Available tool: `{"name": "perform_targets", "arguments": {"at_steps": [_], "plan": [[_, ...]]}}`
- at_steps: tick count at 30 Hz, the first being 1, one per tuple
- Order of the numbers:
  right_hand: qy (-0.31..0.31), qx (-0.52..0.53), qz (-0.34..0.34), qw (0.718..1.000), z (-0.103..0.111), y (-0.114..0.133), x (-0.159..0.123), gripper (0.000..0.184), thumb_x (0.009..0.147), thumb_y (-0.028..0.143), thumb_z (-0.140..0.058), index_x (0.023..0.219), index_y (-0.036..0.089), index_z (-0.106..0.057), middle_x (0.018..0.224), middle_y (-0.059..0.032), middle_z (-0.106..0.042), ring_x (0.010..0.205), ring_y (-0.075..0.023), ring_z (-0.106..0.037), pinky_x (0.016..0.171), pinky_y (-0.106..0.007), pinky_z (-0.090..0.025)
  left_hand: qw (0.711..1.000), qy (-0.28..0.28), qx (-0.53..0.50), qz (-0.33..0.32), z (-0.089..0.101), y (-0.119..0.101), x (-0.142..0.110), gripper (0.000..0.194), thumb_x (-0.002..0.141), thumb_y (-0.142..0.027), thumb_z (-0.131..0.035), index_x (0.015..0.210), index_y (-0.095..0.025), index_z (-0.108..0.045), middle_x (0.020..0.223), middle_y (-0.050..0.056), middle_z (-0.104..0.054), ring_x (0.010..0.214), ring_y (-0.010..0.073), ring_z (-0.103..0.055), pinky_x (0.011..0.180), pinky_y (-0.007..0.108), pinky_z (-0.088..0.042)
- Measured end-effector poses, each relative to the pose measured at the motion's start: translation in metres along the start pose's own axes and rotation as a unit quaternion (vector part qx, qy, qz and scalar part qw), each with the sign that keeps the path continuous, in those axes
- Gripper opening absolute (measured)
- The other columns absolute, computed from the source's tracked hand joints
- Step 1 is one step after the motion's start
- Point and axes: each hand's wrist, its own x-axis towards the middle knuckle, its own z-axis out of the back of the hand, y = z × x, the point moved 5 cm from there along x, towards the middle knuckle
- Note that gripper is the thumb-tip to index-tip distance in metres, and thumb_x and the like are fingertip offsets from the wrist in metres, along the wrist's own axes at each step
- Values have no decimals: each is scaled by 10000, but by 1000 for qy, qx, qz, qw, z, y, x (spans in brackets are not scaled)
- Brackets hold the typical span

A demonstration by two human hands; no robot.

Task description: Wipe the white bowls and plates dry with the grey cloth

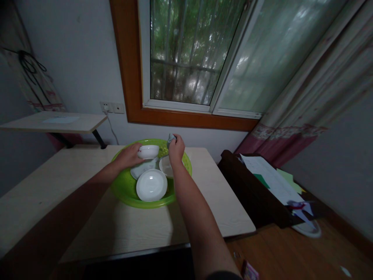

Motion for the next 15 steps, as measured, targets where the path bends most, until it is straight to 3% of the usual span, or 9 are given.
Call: {"name": "perform_targets", "arguments": {"at_steps": [8,15], "plan": [[112,-70,-14,991,-16,-3,-5,346,881,191,-418,1067,188,-710,1046,-67,-733,975,-200,-639,922,-290,-449,999,29,1,-26,-13,7,0,432,704,-397,-756,1063,-215,-598,1149,153,-667,1111,369,-617,895,449,-467],[234,-114,-24,965,-34,-3,-16,310,935,261,-431,1057,197,-709,1060,-83,-736,988,-215,-656,914,-313,-471,989,4,107,-101,-3,-7,-3,318,775,-240,-671,1073,-191,-573,1198,156,-624,1200,336,-546,962,446,-476]]}}
